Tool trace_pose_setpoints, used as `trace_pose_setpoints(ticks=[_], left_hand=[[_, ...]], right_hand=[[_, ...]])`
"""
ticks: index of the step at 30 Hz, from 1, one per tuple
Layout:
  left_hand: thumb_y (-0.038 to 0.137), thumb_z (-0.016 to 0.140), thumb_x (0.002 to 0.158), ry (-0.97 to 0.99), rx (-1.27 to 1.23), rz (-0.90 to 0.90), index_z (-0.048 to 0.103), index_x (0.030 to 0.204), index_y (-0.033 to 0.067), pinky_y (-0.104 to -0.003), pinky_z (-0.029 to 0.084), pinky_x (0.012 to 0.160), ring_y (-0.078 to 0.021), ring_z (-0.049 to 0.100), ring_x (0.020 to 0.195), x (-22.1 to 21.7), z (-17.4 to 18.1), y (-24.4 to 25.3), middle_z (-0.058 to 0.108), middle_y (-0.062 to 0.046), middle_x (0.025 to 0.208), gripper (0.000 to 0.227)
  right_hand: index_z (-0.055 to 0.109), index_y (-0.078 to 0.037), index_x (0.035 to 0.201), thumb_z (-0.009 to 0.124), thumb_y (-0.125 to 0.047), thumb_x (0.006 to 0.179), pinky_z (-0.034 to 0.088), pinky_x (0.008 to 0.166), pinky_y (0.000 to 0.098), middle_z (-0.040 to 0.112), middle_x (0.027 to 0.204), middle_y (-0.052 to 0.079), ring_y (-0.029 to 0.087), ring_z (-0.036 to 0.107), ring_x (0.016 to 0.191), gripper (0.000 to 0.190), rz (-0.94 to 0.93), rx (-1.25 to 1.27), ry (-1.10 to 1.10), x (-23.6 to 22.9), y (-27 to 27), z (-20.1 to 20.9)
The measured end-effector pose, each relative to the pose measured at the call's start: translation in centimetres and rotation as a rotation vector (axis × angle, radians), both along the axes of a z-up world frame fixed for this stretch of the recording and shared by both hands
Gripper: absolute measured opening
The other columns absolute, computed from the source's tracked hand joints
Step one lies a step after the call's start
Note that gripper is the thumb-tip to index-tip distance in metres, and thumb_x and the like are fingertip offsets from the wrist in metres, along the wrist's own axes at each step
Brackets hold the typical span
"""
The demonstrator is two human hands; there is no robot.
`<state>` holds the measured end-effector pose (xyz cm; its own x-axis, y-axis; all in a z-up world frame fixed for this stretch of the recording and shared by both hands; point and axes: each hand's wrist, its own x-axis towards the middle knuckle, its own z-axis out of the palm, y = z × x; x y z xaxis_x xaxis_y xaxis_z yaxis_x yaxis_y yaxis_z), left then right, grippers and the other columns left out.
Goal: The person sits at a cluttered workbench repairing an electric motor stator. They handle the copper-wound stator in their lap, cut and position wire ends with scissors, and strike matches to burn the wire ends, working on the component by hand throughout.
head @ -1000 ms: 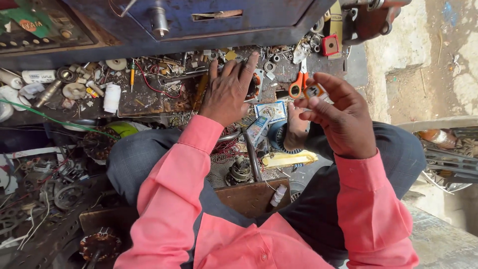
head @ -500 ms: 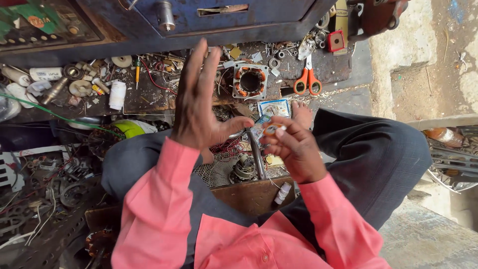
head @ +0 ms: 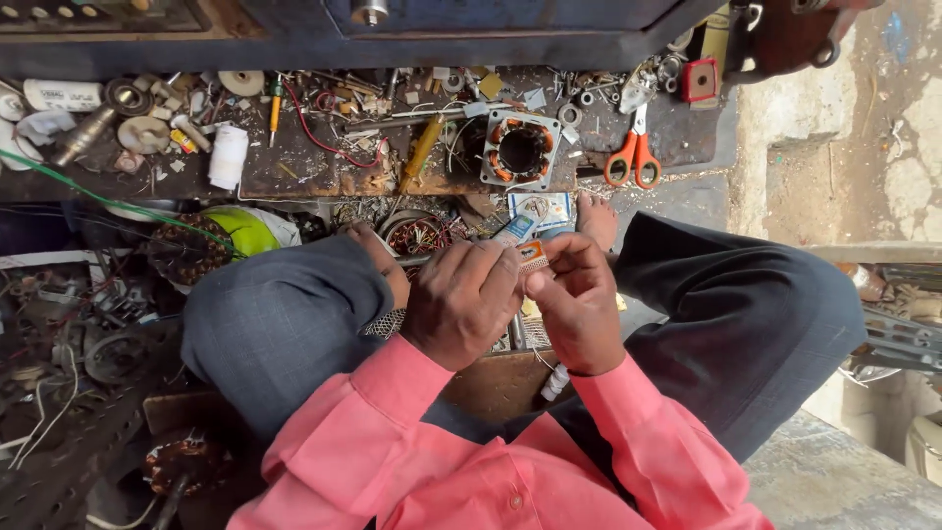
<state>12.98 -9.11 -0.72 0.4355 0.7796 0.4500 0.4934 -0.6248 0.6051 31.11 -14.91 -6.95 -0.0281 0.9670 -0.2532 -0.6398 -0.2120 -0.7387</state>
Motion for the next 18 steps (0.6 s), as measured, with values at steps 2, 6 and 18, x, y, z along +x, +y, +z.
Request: trace_pose_setpoints(ticks=[2,6,18], left_hand=[[0.012,0.076,0.09,0.011,0.015,-0.01,0.064,0.109,0.0016,-0.045,0.055,0.076,-0.0318,0.065,0.086,0.2,0.2,0.1,0.064,-0.012,0.102,0.025],[0.01,0.078,0.089,-0.115,-0.038,-0.017,0.064,0.11,0.0023,-0.045,0.056,0.08,-0.0331,0.067,0.09,0.6,-0.4,-0.4,0.065,-0.013,0.105,0.026],[-0.004,0.07,0.088,-0.443,-0.392,-0.361,0.07,0.109,0.0066,-0.036,0.058,0.087,-0.0291,0.069,0.1,-0.2,0.6,0.1,0.065,-0.012,0.11,0.024]], right_hand=[[0.053,-0.002,0.128,0.071,0.0,0.102,0.054,0.093,0.0333,0.063,0.117,0.012,0.019,0.063,0.102,0.032,-0.063,0.022,-0.056,0.6,-0.4,-1.7],[0.054,-0.003,0.119,0.067,0.0,0.103,0.054,0.089,0.0338,0.065,0.116,0.015,0.022,0.065,0.101,0.021,-0.061,-0.064,0.132,1.3,0.3,-0.5],[0.063,0.002,0.113,0.057,-0.013,0.1,0.06,0.084,0.0399,0.07,0.109,0.02,0.03,0.071,0.096,0.02,0.071,-0.179,0.567,2.2,0.7,0.8]])
